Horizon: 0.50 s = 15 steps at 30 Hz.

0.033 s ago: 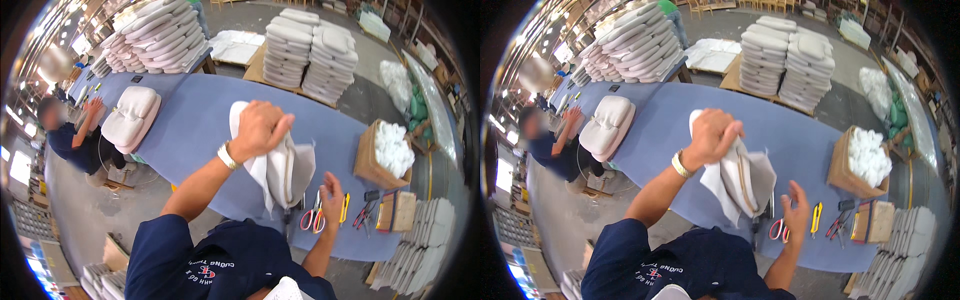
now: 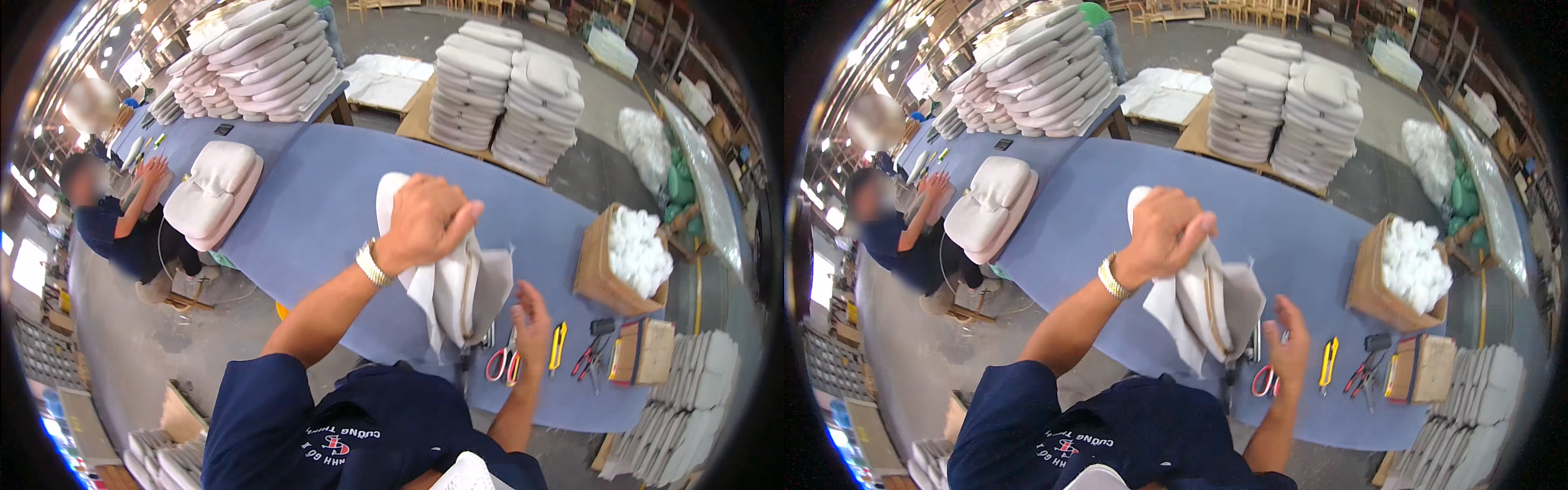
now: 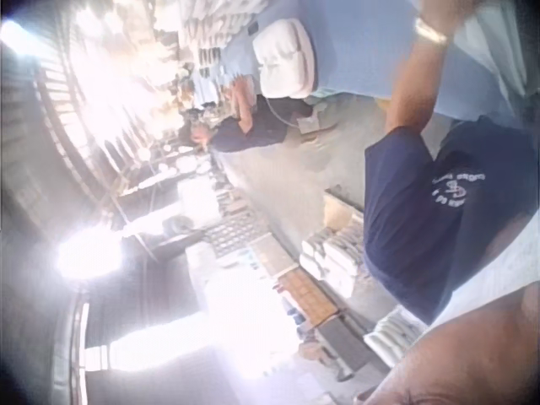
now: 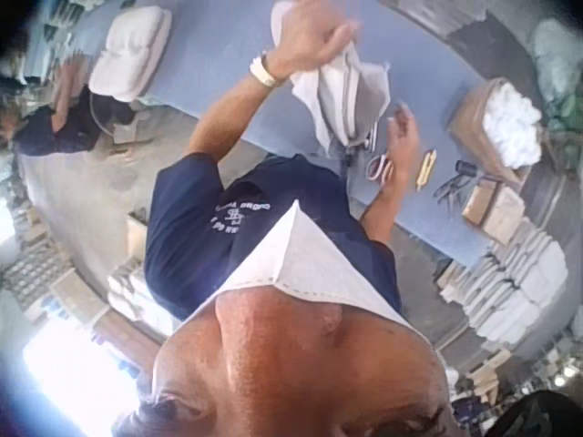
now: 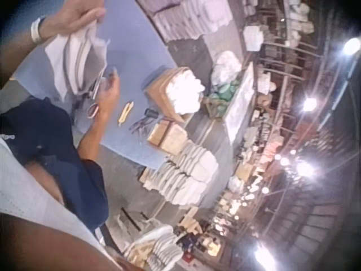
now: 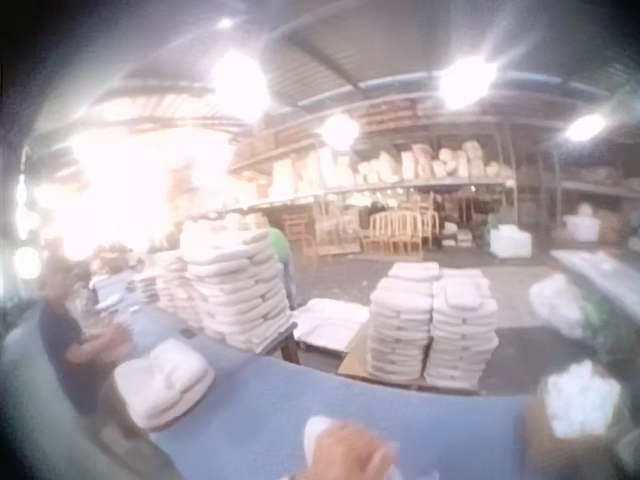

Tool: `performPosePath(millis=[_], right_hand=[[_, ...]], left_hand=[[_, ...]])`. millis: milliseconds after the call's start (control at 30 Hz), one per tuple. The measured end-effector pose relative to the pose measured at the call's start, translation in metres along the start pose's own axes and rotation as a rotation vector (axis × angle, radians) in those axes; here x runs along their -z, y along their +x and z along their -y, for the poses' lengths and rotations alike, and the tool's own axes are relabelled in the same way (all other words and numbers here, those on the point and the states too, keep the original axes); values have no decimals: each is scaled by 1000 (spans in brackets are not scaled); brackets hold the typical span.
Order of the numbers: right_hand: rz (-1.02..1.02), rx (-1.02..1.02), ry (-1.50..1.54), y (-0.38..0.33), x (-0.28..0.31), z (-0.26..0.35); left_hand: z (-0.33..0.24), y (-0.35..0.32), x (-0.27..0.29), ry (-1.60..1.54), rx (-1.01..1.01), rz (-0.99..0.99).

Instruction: The person wraps a white fabric cover around a cushion, trims excess fabric with scissors, and secures the cover using a staple gun. The person repeats this process for multiple cushions, stacking the finished items on the table.

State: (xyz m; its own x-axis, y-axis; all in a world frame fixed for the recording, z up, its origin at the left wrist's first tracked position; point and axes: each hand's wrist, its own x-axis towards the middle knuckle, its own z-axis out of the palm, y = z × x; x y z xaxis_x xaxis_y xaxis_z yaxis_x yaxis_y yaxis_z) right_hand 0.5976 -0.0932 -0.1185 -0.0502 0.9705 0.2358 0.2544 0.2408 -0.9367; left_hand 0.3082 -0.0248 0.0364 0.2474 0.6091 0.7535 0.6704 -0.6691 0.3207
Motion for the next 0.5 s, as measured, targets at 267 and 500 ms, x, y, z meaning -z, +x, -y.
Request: performPosePath(millis=[267,500], right_hand=[[431,437,68,-44,-156,-130],[464,-412,516,-23,-249,-200]], left_hand=[[-25,-23,28,-223,-160,73],[-14,-2,-29,-89,-182,67]])
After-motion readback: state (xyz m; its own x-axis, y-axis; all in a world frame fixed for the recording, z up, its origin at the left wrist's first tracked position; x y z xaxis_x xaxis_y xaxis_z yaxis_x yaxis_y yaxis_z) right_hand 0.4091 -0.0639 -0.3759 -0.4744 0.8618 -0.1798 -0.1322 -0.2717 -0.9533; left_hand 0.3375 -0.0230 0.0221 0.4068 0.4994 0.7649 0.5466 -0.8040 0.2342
